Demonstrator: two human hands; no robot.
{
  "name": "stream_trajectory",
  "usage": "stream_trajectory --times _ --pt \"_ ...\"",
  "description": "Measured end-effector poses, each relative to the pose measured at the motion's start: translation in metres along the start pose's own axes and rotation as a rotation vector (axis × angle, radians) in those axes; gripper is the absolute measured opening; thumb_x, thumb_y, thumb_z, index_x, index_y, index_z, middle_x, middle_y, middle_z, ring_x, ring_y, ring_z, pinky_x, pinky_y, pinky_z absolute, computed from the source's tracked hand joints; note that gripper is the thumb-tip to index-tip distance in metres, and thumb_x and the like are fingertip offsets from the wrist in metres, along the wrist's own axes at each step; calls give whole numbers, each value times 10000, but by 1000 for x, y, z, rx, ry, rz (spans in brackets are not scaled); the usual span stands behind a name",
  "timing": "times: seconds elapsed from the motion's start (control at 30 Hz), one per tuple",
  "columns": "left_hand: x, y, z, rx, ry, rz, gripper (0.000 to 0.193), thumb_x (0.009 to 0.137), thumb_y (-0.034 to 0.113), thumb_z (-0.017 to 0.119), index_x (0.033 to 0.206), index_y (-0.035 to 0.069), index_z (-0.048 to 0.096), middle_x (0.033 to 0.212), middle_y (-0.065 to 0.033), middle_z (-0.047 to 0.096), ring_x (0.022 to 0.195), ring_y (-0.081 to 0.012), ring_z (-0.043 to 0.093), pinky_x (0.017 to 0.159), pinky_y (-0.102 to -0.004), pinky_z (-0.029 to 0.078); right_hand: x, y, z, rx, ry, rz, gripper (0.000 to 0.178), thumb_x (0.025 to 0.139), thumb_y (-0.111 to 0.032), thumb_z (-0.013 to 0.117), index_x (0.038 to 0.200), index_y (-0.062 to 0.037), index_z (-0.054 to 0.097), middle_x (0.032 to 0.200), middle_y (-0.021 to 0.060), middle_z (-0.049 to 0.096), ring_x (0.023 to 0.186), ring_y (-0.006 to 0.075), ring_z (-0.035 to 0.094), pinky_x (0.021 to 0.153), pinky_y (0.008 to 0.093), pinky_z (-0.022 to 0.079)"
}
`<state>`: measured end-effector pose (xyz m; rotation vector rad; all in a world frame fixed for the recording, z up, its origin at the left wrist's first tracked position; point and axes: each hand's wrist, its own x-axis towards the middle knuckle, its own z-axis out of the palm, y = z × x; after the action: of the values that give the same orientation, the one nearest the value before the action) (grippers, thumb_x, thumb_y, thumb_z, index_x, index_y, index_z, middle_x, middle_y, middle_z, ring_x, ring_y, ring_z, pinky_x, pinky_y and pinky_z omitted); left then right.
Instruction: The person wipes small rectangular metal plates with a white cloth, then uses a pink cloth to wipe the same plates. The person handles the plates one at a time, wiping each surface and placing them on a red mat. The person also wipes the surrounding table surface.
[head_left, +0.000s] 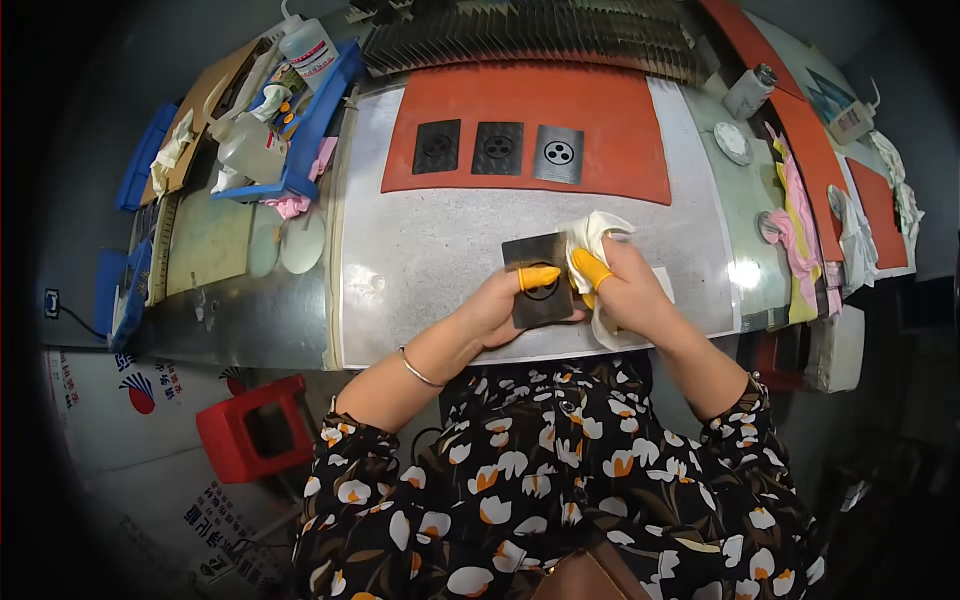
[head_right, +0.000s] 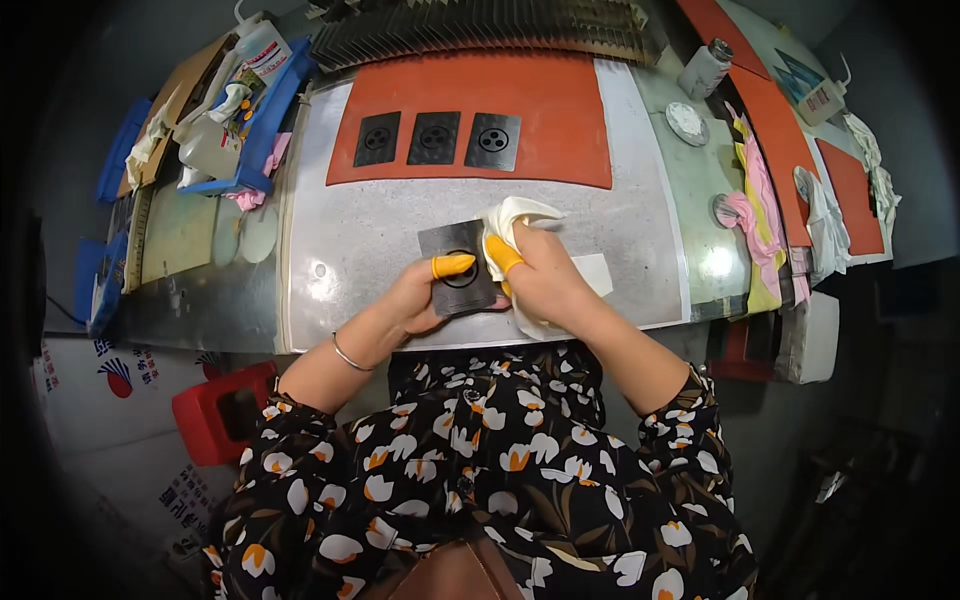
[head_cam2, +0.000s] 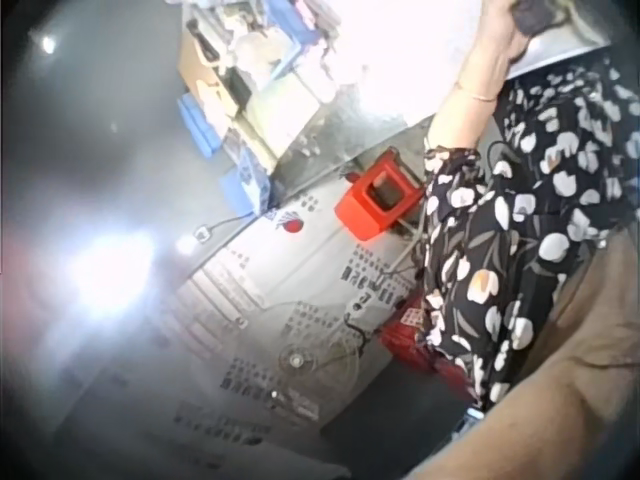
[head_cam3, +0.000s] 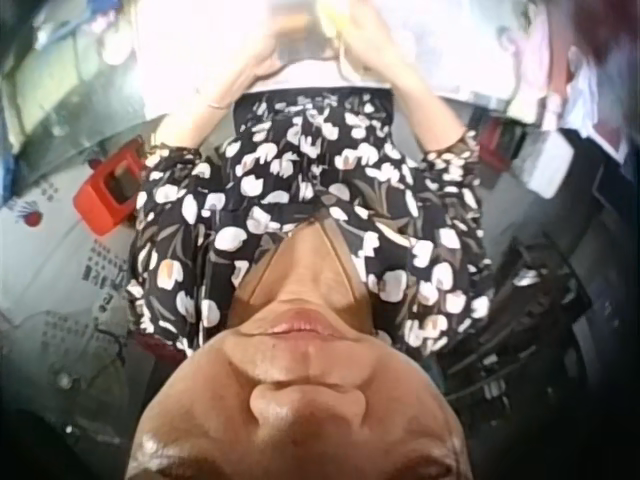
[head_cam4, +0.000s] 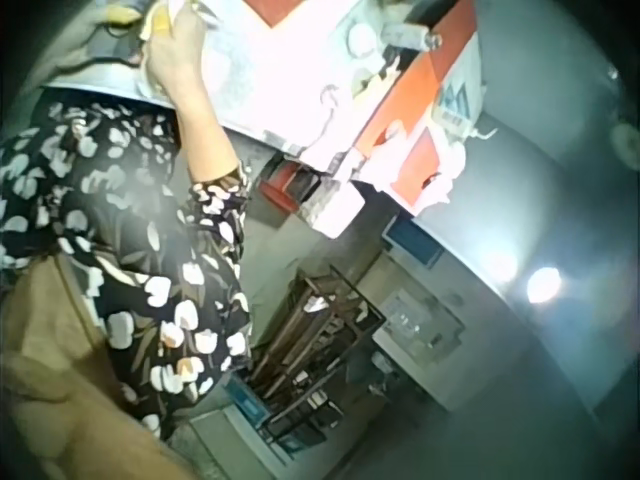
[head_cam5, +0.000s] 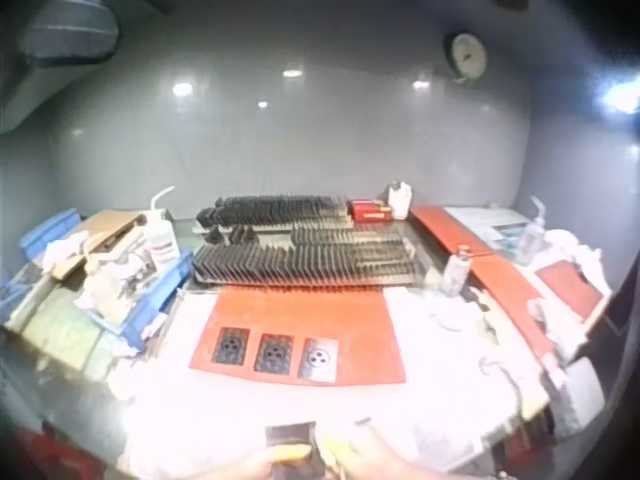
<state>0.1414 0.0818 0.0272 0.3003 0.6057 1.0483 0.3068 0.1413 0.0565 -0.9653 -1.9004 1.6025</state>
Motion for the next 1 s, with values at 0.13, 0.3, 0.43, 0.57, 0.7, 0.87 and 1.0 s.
stream_trajectory --times 0.13,0.3,0.43,0.57,0.7,0.87,1.0 --pt "-2 6 -15 453 -256 165 303 834 147 577 1068 -37 518 940 -128 605 894 -214 594 803 -313 473 -15 6 -35 -352 29 -290 276 824 -78 476 1080 -4 549 839 82 572 703 150 526 637 277 428" --pt "-3 24 -12 784 -404 225 272 820 135 594 1022 -41 552 901 -81 611 841 -157 574 783 -286 460 -21 -5 -50 -724 -82 -596 470 690 -31 499 1155 -81 547 927 138 570 761 325 550 694 360 450" --pt "2 23 -11 835 -420 196 253 802 136 603 986 -34 571 856 -59 608 796 -131 555 751 -270 450 -13 10 -51 -785 -145 -750 492 578 -28 550 1063 -106 583 856 114 590 752 316 577 648 391 480" --pt "3 24 -10 838 -439 160 221 806 119 582 960 -38 575 813 -57 603 762 -118 546 727 -262 444 -9 -2 -46 -799 -239 -711 417 567 0 561 974 -86 591 794 114 591 728 307 584 600 396 481" --pt "4 13 -13 811 -436 73 179 822 98 563 963 -11 580 772 -54 596 731 -127 558 726 -268 447 -2 -22 -36 -819 -400 -626 352 628 -8 530 972 -63 581 826 150 593 768 321 586 608 399 475" --pt "9 5 -13 704 -408 71 178 829 115 566 964 -1 573 735 -49 589 706 -133 565 691 -281 458 16 -57 -29 -944 -582 -452 267 666 -36 523 929 -21 564 856 174 590 793 331 583 614 415 470" --pt "0 17 -10 625 -400 104 169 819 133 572 902 -14 567 711 -68 581 668 -146 565 652 -288 467 5 -30 -37 -825 -388 -610 380 616 17 527 988 -47 568 840 160 583 760 337 579 595 409 474"
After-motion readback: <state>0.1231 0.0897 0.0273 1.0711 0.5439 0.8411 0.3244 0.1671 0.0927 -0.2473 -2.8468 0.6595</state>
